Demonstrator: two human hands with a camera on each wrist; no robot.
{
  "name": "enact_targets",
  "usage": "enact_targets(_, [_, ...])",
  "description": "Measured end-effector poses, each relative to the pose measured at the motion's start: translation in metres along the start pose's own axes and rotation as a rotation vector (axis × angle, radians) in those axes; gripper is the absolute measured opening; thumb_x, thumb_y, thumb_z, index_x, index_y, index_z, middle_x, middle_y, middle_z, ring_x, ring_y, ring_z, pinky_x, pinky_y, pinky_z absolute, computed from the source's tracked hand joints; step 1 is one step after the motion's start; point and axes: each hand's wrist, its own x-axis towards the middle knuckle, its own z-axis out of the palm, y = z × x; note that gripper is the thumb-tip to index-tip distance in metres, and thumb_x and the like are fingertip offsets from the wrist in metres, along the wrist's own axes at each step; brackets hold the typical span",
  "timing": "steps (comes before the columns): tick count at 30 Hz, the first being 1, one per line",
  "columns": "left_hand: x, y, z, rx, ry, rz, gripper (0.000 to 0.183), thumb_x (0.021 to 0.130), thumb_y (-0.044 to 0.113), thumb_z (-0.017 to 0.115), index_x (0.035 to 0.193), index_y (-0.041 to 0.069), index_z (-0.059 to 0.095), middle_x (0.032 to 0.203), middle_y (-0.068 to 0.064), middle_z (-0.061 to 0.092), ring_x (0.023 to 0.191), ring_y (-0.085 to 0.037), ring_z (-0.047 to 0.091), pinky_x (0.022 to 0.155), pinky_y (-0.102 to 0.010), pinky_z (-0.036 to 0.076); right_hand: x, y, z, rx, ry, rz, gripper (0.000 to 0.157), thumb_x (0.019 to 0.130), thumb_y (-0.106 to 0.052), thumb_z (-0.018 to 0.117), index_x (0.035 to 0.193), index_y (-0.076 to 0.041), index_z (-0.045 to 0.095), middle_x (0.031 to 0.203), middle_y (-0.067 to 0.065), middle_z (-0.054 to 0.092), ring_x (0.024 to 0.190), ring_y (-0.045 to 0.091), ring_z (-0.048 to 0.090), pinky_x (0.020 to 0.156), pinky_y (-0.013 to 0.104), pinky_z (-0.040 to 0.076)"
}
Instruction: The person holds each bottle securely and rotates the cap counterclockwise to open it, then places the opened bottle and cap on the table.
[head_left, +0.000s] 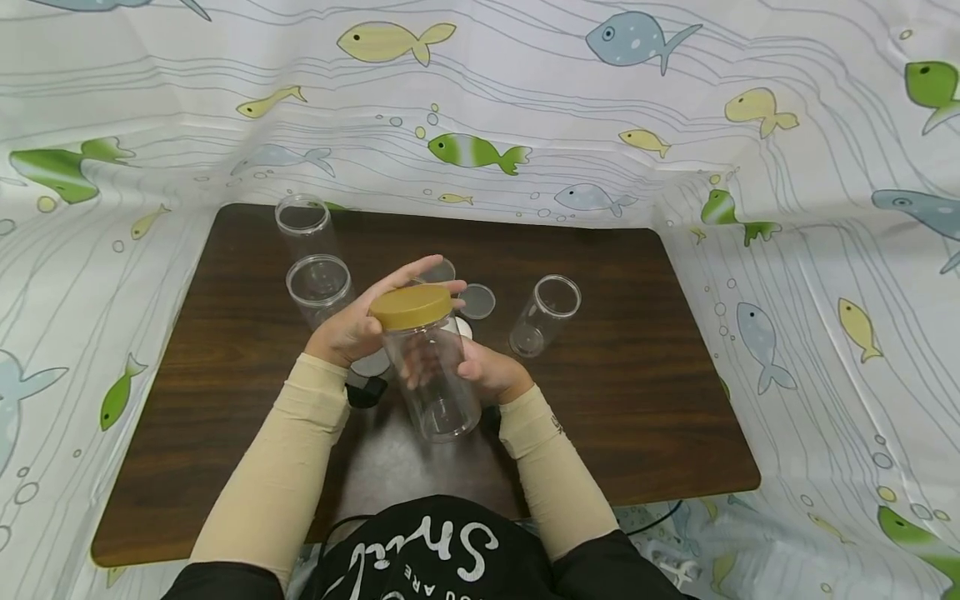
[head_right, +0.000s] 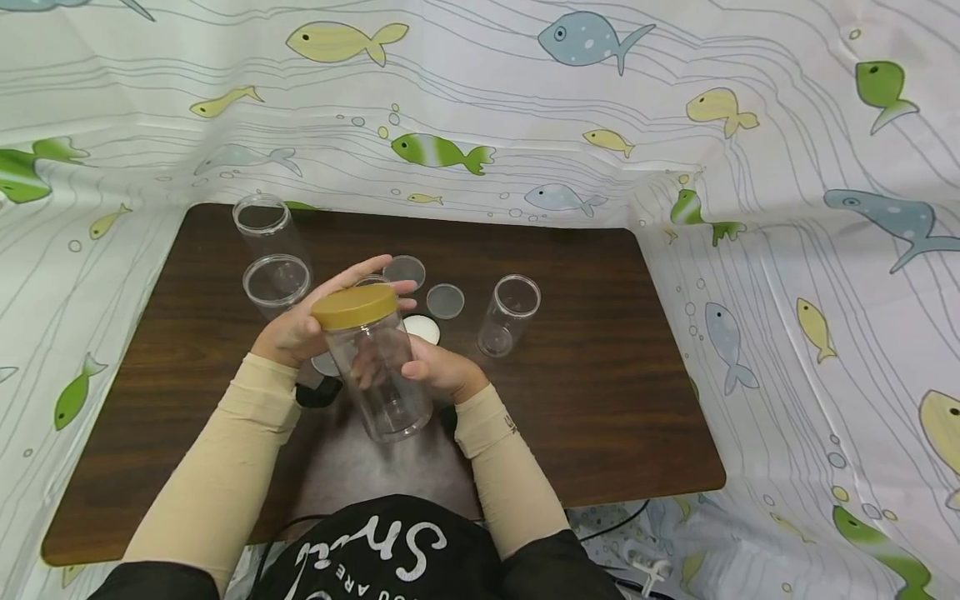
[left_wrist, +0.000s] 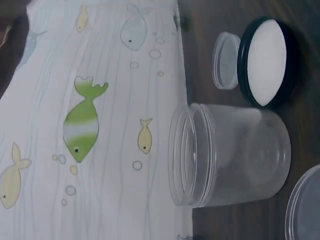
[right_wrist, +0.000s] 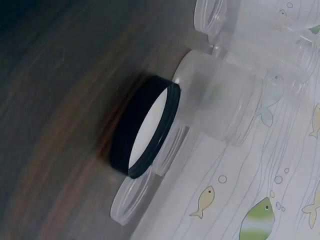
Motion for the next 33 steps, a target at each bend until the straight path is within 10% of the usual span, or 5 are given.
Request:
enact_targets(12, [0.0, -0.003, 0.005, 0.086, 0.302, -0.06, 0.09, 0.075, 0.058, 0.085, 0.145, 0.015, 0.047, 0.134, -0.005, 0.059, 0.113, -0.017, 0.057, 0.095, -0.032, 0.045, -0.007, 0.0, -0.006, -0.099, 0.231, 0.079, 0.112, 0.079, -0.073, 0.071, 0.142, 0.01, 0.032, 0.119, 0.02, 0.06, 0.106, 0.022, 0.062, 0.098, 0.043, 0.05])
enact_targets(18, [0.0, 0.0, 0.007, 0.132, 0.41, -0.108, 0.084, 0.082, 0.043, 0.085, 0.145, 0.008, 0.044, 0.131, -0.007, 0.055, 0.111, -0.019, 0.053, 0.09, -0.031, 0.043, -0.01, -0.003, -0.008, -0.229, 0.354, 0.126, 0.078, 0.091, -0.033, 0.071, 0.144, 0.009, 0.032, 0.125, 0.033, 0.053, 0.11, 0.044, 0.058, 0.09, 0.037, 0.053])
enact_targets(27, [0.015, 0.005, 0.025, 0.384, 0.752, -0.268, 0.081, 0.089, 0.024, 0.078, 0.154, 0.013, 0.033, 0.136, -0.013, 0.045, 0.115, -0.025, 0.049, 0.088, -0.029, 0.048, 0.0, -0.005, 0.004, -0.799, 0.746, 0.291, 0.085, 0.081, -0.036, 0.084, 0.143, -0.002, 0.036, 0.12, 0.013, 0.058, 0.108, 0.03, 0.059, 0.087, 0.046, 0.052])
enact_targets(33, [0.02, 0.001, 0.028, 0.498, 0.827, -0.325, 0.089, 0.086, 0.038, 0.081, 0.156, 0.016, 0.03, 0.14, -0.014, 0.044, 0.117, -0.028, 0.05, 0.092, -0.038, 0.047, 0.006, 0.001, 0.01, -1.126, 0.875, 0.307, 0.092, 0.076, -0.052, 0.085, 0.139, 0.002, 0.044, 0.108, 0.014, 0.062, 0.094, 0.025, 0.059, 0.084, 0.047, 0.045])
